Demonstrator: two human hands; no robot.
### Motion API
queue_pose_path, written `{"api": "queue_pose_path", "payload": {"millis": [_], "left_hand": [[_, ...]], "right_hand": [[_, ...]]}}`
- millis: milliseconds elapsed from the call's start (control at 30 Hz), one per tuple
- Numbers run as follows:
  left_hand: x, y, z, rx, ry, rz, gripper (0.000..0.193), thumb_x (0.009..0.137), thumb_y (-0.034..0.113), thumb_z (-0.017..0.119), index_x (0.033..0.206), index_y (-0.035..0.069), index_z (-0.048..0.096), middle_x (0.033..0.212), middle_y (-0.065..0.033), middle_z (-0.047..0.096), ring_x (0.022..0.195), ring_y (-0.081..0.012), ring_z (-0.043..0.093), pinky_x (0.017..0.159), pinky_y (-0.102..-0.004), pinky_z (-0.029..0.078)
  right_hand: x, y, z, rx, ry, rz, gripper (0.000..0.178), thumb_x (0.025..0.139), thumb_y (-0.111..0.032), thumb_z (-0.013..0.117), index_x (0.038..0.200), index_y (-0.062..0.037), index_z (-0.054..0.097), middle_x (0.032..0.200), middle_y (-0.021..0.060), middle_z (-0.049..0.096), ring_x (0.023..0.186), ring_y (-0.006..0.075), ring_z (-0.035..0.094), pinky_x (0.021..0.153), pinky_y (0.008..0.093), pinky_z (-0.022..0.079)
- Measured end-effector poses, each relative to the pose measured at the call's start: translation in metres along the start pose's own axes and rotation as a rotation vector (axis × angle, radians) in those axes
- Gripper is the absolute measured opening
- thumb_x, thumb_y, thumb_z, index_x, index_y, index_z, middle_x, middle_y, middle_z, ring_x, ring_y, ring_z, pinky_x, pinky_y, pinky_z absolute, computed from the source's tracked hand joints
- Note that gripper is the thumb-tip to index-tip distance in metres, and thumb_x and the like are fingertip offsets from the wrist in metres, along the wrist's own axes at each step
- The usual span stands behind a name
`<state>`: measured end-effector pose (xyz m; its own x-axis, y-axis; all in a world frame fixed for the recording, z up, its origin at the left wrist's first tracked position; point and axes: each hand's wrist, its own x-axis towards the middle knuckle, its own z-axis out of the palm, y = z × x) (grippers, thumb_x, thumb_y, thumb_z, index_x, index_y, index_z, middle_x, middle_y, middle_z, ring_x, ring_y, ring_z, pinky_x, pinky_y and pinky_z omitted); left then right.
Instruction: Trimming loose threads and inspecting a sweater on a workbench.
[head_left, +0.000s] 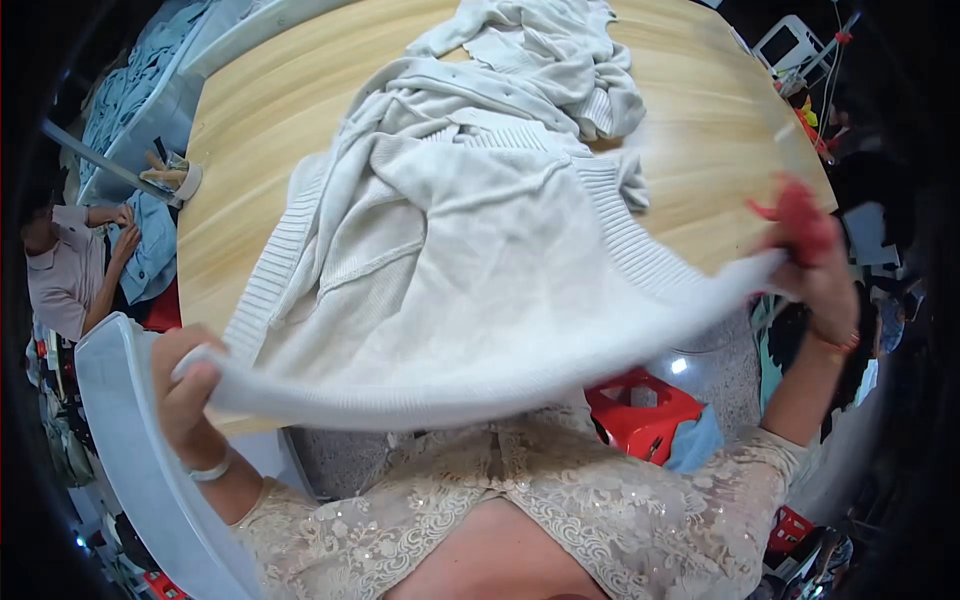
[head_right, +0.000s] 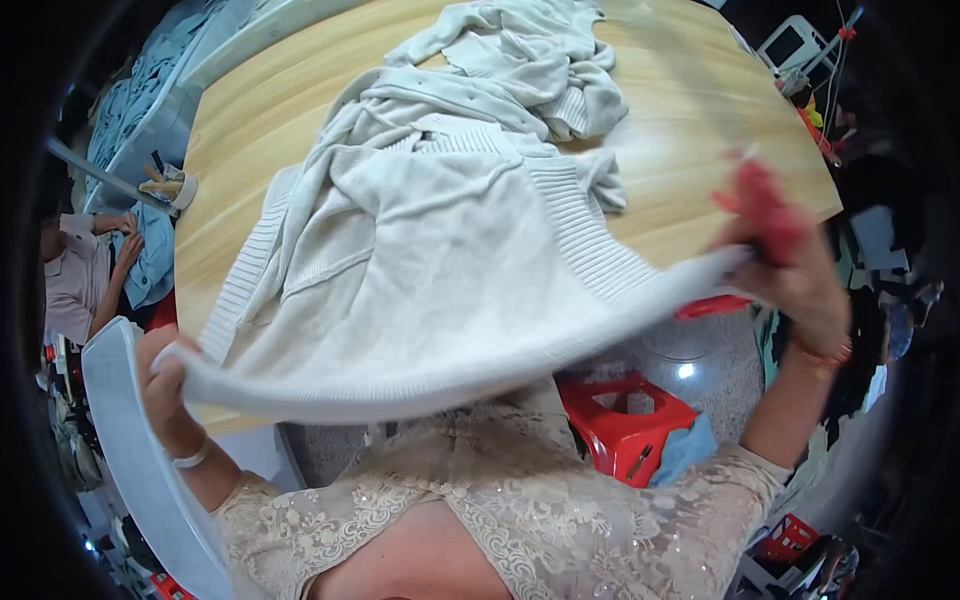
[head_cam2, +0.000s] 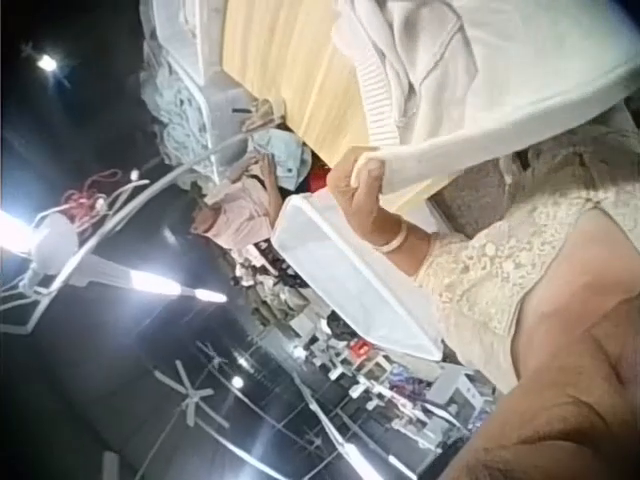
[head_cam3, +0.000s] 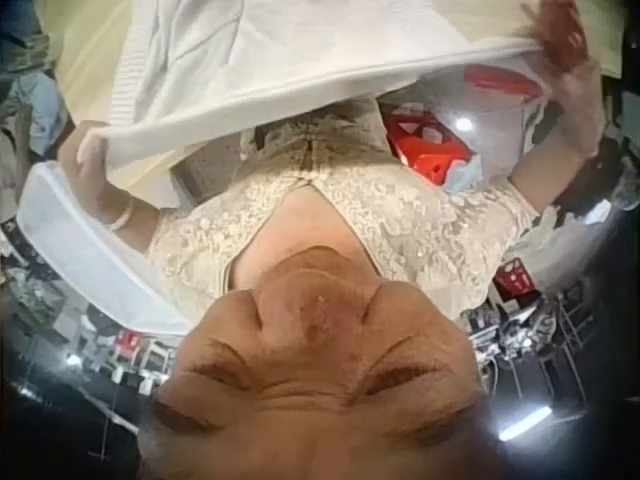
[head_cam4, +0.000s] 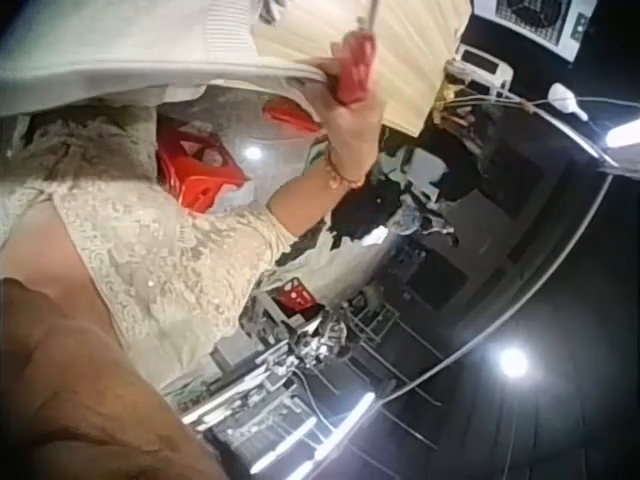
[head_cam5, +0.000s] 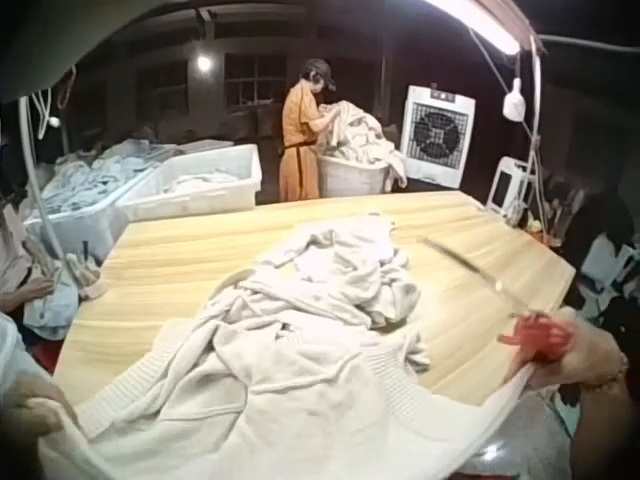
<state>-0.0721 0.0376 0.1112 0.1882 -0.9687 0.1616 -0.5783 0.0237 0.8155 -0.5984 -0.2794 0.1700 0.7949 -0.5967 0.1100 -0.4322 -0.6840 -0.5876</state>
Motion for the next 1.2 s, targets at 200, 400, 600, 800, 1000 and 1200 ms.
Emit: {"api": "queue_pose_path", "payload": {"millis": [200,400,600,800,1000,1200], "left_hand": [[0.025,-0.082,0.073,0.347,0.073,-0.345,0.018,0.093,0.015,0.067,0.098,-0.002,0.064,0.07,-0.0058,0.059,0.063,-0.0124,0.052,0.059,-0.0287,0.043],[0.049,-0.013,0.157,0.684,0.392,0.321,0.034,0.082,-0.002,0.068,0.115,0.003,0.064,0.118,-0.0177,0.062,0.109,-0.0358,0.06,0.095,-0.0477,0.046],[0.114,0.059,0.297,0.414,-0.263,0.786,0.049,0.086,0.02,0.071,0.13,0.004,0.056,0.141,-0.0198,0.05,0.138,-0.037,0.042,0.115,-0.0478,0.031],[0.166,0.02,0.366,0.508,-0.48,0.769,0.06,0.092,0.039,0.063,0.137,0.001,0.051,0.141,-0.0227,0.049,0.14,-0.0384,0.038,0.12,-0.0482,0.022],[0.166,0.023,0.366,0.476,-0.453,0.781,0.059,0.089,0.039,0.066,0.132,0.001,0.053,0.14,-0.023,0.05,0.134,-0.0385,0.044,0.118,-0.0475,0.026],[0.16,0.009,0.371,0.476,-0.396,0.782,0.066,0.093,0.045,0.057,0.139,-0.001,0.048,0.144,-0.0263,0.047,0.139,-0.0397,0.04,0.12,-0.047,0.022]], "right_hand": [[0.04,0.095,0.121,-0.487,0.133,0.334,0.018,0.092,-0.018,0.064,0.093,0.0008,0.064,0.07,0.0167,0.064,0.071,0.0324,0.066,0.069,0.0425,0.051],[0.0,0.108,0.126,-0.778,0.382,0.515,0.03,0.091,-0.015,0.065,0.114,-0.0037,0.05,0.122,0.0241,0.055,0.098,0.0438,0.063,0.078,0.0549,0.052],[-0.032,0.091,0.124,-0.413,0.406,0.223,0.025,0.091,-0.015,0.064,0.114,-0.0081,0.057,0.087,0.0197,0.063,0.088,0.0428,0.062,0.074,0.0505,0.049],[-0.081,0.077,0.115,-0.319,0.16,0.242,0.018,0.087,-0.015,0.067,0.1,-0.0044,0.06,0.08,0.021,0.062,0.08,0.0426,0.061,0.068,0.0493,0.048],[-0.085,0.044,0.103,-0.257,-0.062,0.357,0.022,0.087,-0.022,0.071,0.09,-0.0063,0.056,0.072,0.0198,0.062,0.074,0.0427,0.063,0.064,0.0496,0.048],[-0.02,-0.002,0.133,-0.171,-0.236,0.107,0.019,0.087,-0.02,0.069,0.099,-0.0085,0.06,0.072,0.0175,0.065,0.073,0.0396,0.066,0.065,0.0497,0.051]]}}
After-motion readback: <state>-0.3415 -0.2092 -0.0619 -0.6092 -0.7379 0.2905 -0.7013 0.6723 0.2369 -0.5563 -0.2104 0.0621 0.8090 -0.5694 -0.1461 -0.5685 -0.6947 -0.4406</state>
